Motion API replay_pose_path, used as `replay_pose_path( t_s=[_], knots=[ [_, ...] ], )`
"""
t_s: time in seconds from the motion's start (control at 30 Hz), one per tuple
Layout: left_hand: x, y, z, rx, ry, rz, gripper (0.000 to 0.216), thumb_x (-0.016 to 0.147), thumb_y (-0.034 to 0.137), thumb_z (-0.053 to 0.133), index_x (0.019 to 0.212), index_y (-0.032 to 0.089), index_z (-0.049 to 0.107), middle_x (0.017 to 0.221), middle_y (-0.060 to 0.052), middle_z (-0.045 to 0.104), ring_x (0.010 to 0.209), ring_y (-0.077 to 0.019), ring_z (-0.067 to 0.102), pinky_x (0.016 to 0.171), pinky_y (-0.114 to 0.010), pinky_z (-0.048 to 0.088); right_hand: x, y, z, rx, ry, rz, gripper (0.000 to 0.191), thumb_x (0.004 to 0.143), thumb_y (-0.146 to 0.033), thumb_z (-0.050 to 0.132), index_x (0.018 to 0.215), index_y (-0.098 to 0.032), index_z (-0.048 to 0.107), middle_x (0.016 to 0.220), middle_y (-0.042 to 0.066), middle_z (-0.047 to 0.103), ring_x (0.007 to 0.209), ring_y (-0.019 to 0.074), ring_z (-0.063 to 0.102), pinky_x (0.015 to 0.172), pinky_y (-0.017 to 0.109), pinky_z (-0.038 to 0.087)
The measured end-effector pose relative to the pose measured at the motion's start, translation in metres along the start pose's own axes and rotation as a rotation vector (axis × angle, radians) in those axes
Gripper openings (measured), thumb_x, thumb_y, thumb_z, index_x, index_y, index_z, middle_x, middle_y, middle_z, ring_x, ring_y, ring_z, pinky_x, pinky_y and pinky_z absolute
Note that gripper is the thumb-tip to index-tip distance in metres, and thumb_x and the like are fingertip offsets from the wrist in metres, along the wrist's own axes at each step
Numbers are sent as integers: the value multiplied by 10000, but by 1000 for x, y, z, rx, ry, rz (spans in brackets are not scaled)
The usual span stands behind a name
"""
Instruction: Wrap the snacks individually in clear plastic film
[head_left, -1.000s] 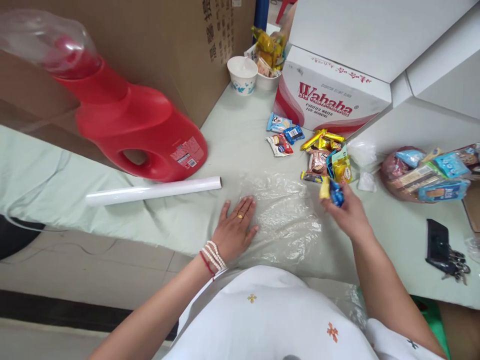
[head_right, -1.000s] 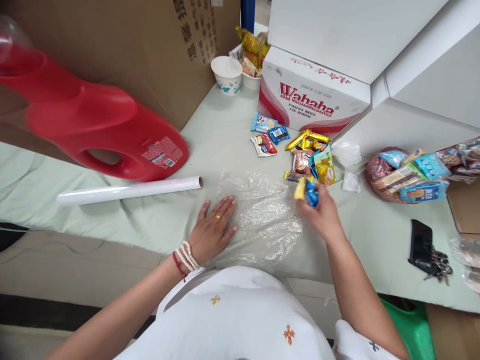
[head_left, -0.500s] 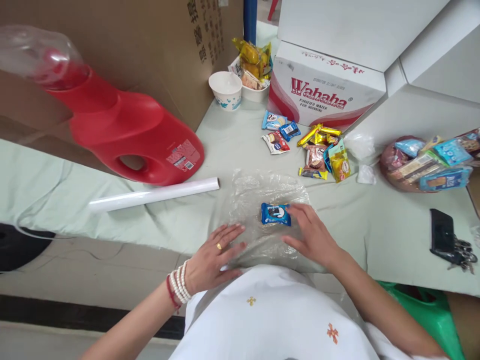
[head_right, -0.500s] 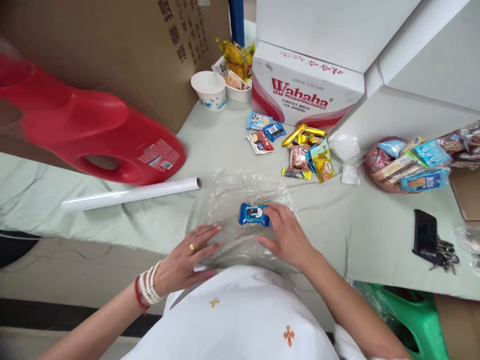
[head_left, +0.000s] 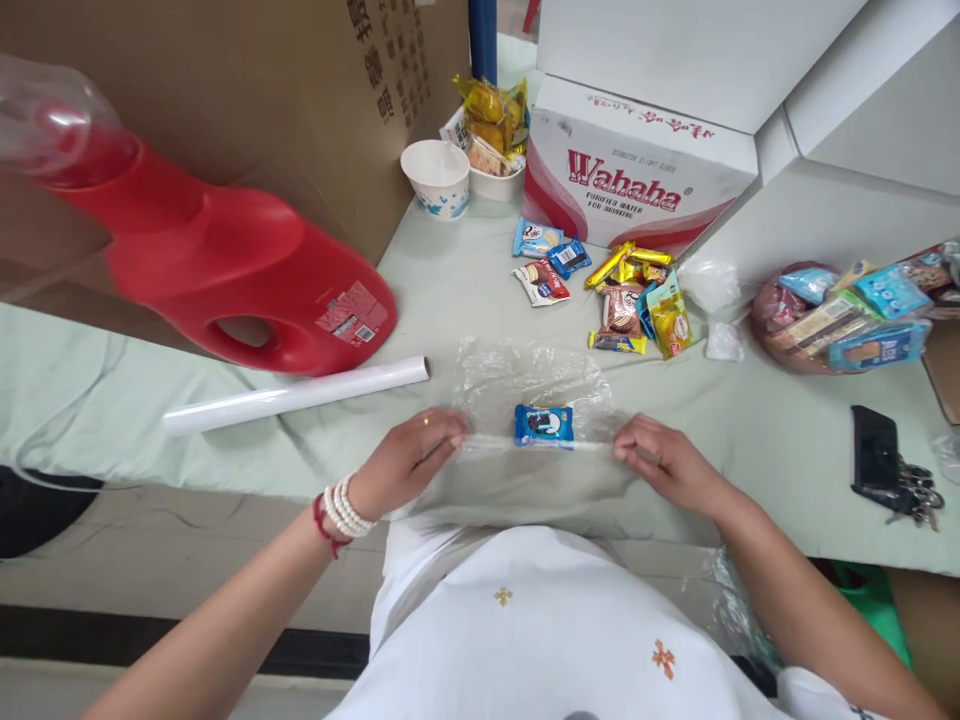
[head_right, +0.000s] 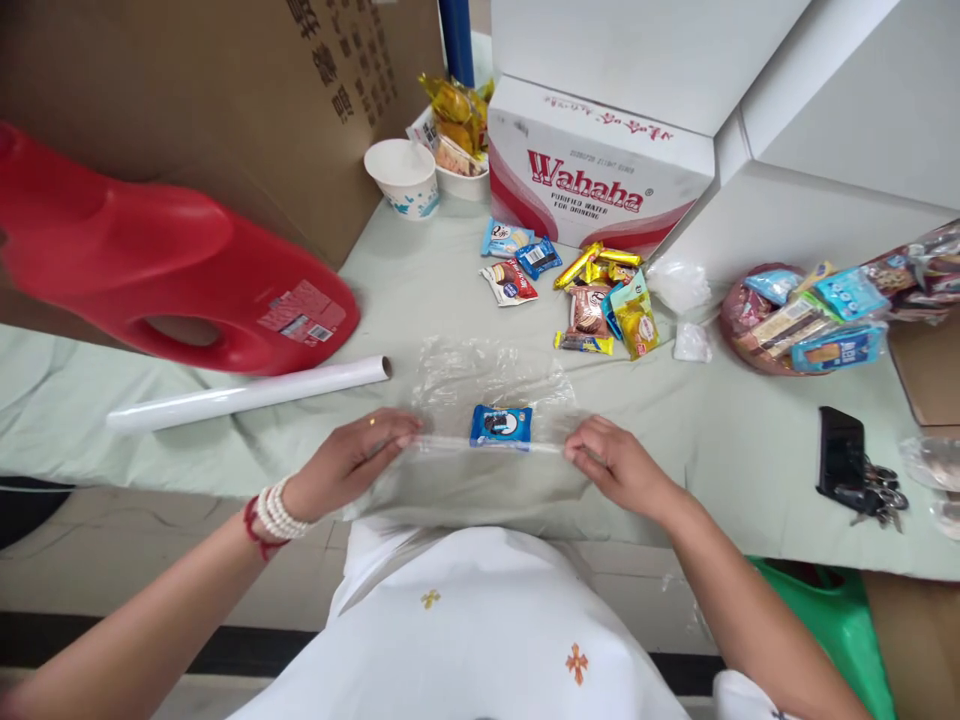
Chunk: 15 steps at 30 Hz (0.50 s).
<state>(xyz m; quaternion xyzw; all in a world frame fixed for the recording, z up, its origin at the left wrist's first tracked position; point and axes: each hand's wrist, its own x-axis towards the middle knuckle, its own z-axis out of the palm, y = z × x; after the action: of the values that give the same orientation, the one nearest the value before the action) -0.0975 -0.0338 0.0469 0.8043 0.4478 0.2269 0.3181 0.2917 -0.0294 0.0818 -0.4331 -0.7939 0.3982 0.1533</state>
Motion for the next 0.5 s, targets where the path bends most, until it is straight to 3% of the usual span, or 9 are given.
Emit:
replay_pose_path(
  t_s=[0.1,0.17,0.3,0.4,0.43,0.5],
  knots=[
    [30,-9,1,126,43,-139,297,1018,355,420,921,200,654,952,-73,729,899,-218,680,849,-362,550,26,7,-11,-17,47,133,292,1023,-444,490,892,-221,626,808,43,657,759,190,597,709,302,469],
    [45,-13,6,256,134,-207,272,973,354,468,968,174,673,990,-115,716,946,-268,657,888,-426,539,43,15,-9,-55,45,215,299,997,-449,499,879,-209,632,763,26,649,699,177,573,665,281,432],
    [44,6,16,508,503,-232,261,938,275,524,1095,149,690,1172,-180,659,1120,-325,589,996,-513,470,60,30,1,-108,-14,290,272,956,-415,505,856,-200,638,724,9,644,650,166,546,642,266,382],
    [26,37,25,623,717,-154,257,922,201,550,1129,217,700,1111,-134,657,1049,-298,594,975,-515,439,59,36,5,-124,-43,331,259,942,-405,509,845,-204,639,690,0,624,628,163,528,623,262,359],
    [20,47,30,641,721,-94,302,908,192,568,1172,254,699,1075,-117,658,1011,-287,590,963,-507,431,58,37,4,-125,-52,338,261,942,-405,508,842,-204,640,688,0,622,629,163,528,620,260,358],
    [16,60,44,626,612,39,430,899,203,591,1302,333,663,1036,-90,668,975,-265,584,954,-473,409,54,39,1,-129,-67,345,274,952,-410,500,842,-204,643,692,2,627,631,164,529,615,260,362]
  ],
)
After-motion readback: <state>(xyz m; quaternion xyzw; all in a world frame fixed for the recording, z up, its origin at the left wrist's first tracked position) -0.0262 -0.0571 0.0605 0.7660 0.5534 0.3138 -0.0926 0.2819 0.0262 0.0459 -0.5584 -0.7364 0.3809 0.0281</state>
